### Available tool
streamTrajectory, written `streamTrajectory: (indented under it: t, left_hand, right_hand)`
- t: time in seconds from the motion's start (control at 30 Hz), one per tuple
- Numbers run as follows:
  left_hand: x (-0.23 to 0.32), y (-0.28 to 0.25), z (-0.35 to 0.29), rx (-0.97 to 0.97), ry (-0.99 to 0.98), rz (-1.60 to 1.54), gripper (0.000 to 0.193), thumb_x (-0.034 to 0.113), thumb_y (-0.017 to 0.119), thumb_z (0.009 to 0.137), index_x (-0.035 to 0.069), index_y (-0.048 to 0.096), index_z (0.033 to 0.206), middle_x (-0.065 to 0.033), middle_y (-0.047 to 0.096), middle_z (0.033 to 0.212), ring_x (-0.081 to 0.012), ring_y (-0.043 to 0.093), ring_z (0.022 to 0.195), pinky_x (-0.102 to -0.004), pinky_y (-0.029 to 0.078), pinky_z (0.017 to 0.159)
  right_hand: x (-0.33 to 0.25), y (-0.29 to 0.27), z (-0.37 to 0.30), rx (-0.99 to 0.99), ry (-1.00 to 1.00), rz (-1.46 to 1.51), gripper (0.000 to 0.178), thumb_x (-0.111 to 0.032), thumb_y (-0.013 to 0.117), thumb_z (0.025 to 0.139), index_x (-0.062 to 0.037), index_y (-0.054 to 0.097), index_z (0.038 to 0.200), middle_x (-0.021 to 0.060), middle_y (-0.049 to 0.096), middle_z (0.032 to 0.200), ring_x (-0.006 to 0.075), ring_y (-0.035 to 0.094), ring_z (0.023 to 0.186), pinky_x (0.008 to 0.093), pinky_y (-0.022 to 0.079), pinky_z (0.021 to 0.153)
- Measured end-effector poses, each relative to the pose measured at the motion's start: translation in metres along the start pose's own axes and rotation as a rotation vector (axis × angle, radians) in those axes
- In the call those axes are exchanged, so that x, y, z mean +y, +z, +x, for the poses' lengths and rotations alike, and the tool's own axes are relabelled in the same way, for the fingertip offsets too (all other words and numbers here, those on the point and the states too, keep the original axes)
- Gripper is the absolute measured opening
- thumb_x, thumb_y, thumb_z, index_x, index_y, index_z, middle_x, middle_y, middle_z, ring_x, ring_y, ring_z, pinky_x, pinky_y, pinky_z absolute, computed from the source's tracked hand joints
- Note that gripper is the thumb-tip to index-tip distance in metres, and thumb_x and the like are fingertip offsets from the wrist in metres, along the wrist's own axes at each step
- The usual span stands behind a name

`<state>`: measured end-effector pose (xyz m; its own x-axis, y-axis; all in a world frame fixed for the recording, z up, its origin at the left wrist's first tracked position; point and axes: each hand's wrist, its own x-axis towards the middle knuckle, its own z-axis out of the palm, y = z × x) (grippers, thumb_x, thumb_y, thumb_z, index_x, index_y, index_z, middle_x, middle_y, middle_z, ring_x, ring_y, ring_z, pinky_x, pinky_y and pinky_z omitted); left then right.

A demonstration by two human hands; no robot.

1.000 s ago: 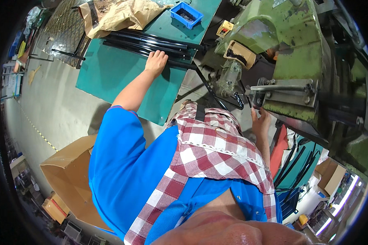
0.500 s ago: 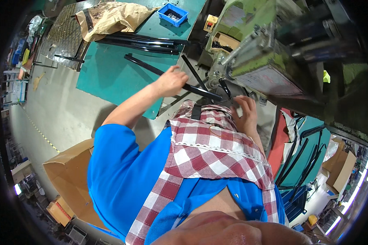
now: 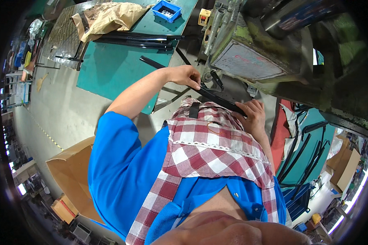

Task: The person assembles black metal frame components using a green industrial machine. They insert rods into the machine, secure them, and then place the assembled frames into a blue crate. The process is repeated multiple times.

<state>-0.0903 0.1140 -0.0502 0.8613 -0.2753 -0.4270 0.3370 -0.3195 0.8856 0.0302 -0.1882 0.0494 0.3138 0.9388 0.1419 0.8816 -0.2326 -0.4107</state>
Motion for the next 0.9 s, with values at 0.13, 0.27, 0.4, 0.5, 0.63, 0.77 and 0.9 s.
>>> streamTrajectory:
  t: [0.13, 0.27, 0.4, 0.5, 0.63, 0.77, 0.9]
  left_hand:
    - [0.034, -0.014, -0.001, 0.047, 0.068, 0.116, 0.025, 0.023, 0.072, 0.08, 0.001, 0.064, 0.09, -0.0068, 0.064, 0.078, -0.0149, 0.058, 0.073, -0.0301, 0.046, 0.067]
    - [0.046, -0.031, 0.012, 0.222, 0.315, 0.232, 0.029, 0.018, 0.071, 0.079, 0.002, 0.064, 0.102, -0.0124, 0.067, 0.092, -0.0213, 0.061, 0.084, -0.033, 0.047, 0.076]
    - [0.051, -0.036, 0.035, 0.269, 0.412, 0.32, 0.039, 0.013, 0.07, 0.077, 0.005, 0.06, 0.115, -0.0156, 0.064, 0.107, -0.0271, 0.059, 0.099, -0.0352, 0.045, 0.087]
    - [0.044, -0.035, 0.053, 0.208, 0.45, 0.319, 0.04, 0.011, 0.069, 0.076, 0.006, 0.06, 0.115, -0.0162, 0.063, 0.109, -0.0287, 0.058, 0.101, -0.0361, 0.044, 0.089]
    - [0.01, -0.04, 0.071, 0.122, 0.561, 0.236, 0.039, 0.015, 0.071, 0.077, 0.008, 0.061, 0.114, -0.0149, 0.063, 0.112, -0.0305, 0.058, 0.103, -0.0371, 0.044, 0.091]
    - [0.013, -0.036, 0.079, -0.021, 0.531, -0.003, 0.036, 0.018, 0.07, 0.079, 0.009, 0.062, 0.113, -0.0144, 0.062, 0.114, -0.0301, 0.057, 0.105, -0.0375, 0.045, 0.091]
    - [0.042, -0.042, 0.051, 0.152, 0.556, 0.319, 0.033, 0.023, 0.073, 0.077, 0.009, 0.066, 0.105, -0.0134, 0.066, 0.103, -0.0285, 0.061, 0.098, -0.0362, 0.046, 0.085]
  right_hand:
    - [0.002, -0.005, 0.0, 0.079, 0.034, -0.061, 0.032, -0.022, 0.076, 0.069, -0.0101, 0.068, 0.097, 0.0042, 0.063, 0.084, 0.0231, 0.058, 0.085, 0.0369, 0.041, 0.085]
    - [0.016, -0.016, 0.0, 0.172, 0.118, -0.21, 0.031, -0.023, 0.077, 0.069, -0.0103, 0.068, 0.096, 0.0056, 0.064, 0.089, 0.0257, 0.059, 0.09, 0.039, 0.042, 0.085]
    - [0.043, -0.016, -0.012, 0.126, 0.266, -0.255, 0.029, -0.026, 0.075, 0.073, -0.0089, 0.068, 0.095, 0.0092, 0.064, 0.096, 0.0304, 0.058, 0.096, 0.0429, 0.043, 0.084]
    - [0.05, -0.01, -0.021, 0.086, 0.318, -0.241, 0.029, -0.027, 0.073, 0.076, -0.0083, 0.068, 0.097, 0.0119, 0.063, 0.101, 0.0331, 0.057, 0.098, 0.0439, 0.043, 0.086]
    - [0.052, 0.002, -0.022, 0.09, 0.329, -0.217, 0.033, -0.023, 0.072, 0.075, -0.0062, 0.065, 0.103, 0.0162, 0.061, 0.106, 0.0363, 0.056, 0.1, 0.0445, 0.044, 0.086]
    - [0.033, -0.003, -0.011, -0.136, 0.563, -0.276, 0.048, -0.031, 0.072, 0.075, -0.002, 0.06, 0.112, 0.0218, 0.062, 0.107, 0.0422, 0.057, 0.099, 0.0449, 0.046, 0.084]
    - [0.044, 0.019, 0.0, -0.058, 0.433, -0.136, 0.061, -0.048, 0.065, 0.081, -0.0017, 0.054, 0.12, 0.0257, 0.058, 0.114, 0.043, 0.055, 0.104, 0.0448, 0.045, 0.087]
